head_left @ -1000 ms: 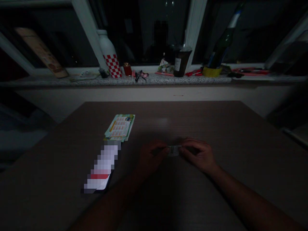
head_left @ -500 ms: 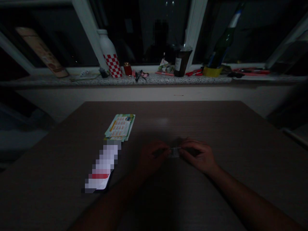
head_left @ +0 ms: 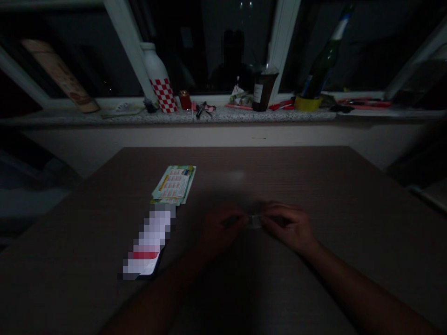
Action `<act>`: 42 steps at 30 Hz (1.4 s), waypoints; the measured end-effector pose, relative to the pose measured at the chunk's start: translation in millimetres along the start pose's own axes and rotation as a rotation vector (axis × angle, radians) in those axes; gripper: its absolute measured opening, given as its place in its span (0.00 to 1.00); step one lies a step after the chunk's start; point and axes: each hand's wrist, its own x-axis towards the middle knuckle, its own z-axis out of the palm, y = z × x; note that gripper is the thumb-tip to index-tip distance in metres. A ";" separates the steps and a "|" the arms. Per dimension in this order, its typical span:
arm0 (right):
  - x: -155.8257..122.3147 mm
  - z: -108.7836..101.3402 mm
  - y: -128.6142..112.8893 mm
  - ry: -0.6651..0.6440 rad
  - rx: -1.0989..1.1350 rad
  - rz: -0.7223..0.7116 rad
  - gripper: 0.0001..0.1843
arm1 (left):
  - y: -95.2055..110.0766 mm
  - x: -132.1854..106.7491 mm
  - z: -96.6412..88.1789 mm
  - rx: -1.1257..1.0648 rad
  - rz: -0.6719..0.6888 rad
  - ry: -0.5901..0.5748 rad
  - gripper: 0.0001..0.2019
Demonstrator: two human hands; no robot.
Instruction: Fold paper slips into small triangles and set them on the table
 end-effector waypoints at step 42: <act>0.9 6.2 -6.1 -0.085 0.019 -0.091 0.08 | 10.5 -0.7 8.0 0.214 0.308 -0.021 0.01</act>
